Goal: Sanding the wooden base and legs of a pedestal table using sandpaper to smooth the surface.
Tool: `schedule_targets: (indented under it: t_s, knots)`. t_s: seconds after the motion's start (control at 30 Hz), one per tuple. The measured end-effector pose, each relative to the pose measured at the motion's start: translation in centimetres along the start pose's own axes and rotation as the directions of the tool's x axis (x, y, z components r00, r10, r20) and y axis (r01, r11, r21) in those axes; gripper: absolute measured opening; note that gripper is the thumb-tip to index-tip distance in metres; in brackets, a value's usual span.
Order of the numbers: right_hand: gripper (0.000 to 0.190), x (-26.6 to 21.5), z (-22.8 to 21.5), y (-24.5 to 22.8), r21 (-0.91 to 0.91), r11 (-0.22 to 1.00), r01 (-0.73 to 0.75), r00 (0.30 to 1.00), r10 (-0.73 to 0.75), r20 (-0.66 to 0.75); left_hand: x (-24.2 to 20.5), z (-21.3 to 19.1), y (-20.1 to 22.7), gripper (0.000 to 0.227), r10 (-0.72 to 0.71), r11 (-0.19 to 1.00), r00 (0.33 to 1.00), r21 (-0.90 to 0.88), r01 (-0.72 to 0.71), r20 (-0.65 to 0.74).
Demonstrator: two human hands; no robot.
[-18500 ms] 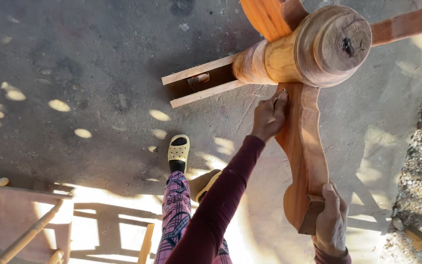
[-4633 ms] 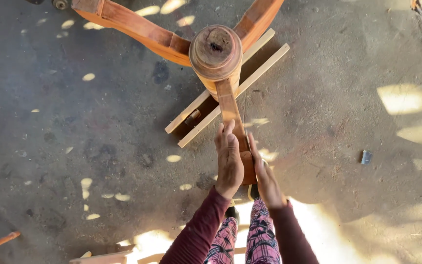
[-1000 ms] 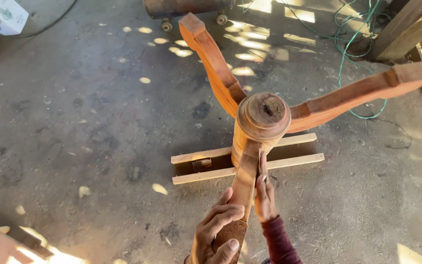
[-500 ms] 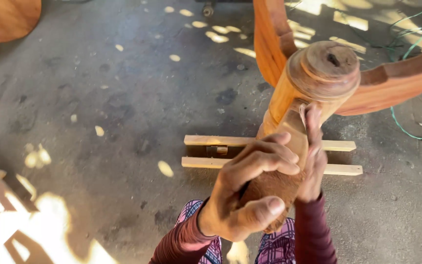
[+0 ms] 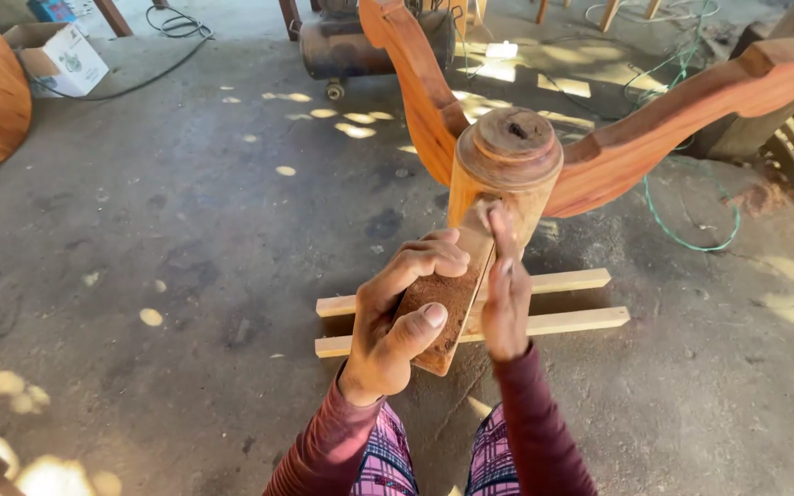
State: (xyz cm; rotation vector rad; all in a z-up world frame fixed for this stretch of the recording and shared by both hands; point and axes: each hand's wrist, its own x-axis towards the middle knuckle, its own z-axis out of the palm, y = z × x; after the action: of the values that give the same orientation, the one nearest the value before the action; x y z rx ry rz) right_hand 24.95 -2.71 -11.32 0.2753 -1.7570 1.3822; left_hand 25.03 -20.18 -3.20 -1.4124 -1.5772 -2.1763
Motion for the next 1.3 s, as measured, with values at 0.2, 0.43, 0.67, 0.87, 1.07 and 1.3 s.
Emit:
schedule_targets:
  t_s: [0.2, 0.43, 0.67, 0.87, 1.07, 1.3]
  knots:
    - [0.065, 0.2, 0.8, -0.3, 0.029, 0.998, 0.051, 0.999, -0.051, -0.013, -0.2, 0.1, 0.0, 0.041, -0.003, 0.999, 1.0, -0.035, 0.002, -0.023]
    - [0.066, -0.6, 0.4, -4.5, 0.046, 0.998, 0.042, 0.998, -0.045, 0.053, -0.1, 0.3, -0.2, 0.038, 0.016, 1.0, 1.0, -0.016, -0.016, -0.004]
    - [0.071, -2.7, 1.7, 0.0, 0.103, 0.994, 0.024, 0.999, -0.021, -0.024, -0.5, 0.1, 1.0, 0.028, 0.047, 0.993, 0.998, 0.113, -0.042, -0.037]
    - [0.065, -3.6, 2.1, -3.7, -0.154, 0.987, -0.036, 0.997, 0.024, -0.08, 0.8, 0.7, 2.8, 0.022, -0.09, 0.959, 0.995, 0.265, 0.097, -0.038]
    - [0.078, -4.6, 4.0, -9.8, 0.045, 0.991, 0.123, 0.992, -0.123, 0.014, 1.1, 0.3, 1.7, 0.022, 0.038, 0.971, 0.995, 0.239, -0.015, -0.089]
    - [0.08, -2.6, 1.3, 7.2, 0.137, 0.989, -0.061, 0.997, 0.066, -0.038, 1.0, 0.5, 1.6, 0.024, -0.005, 0.99, 0.993, 0.141, 0.021, -0.114]
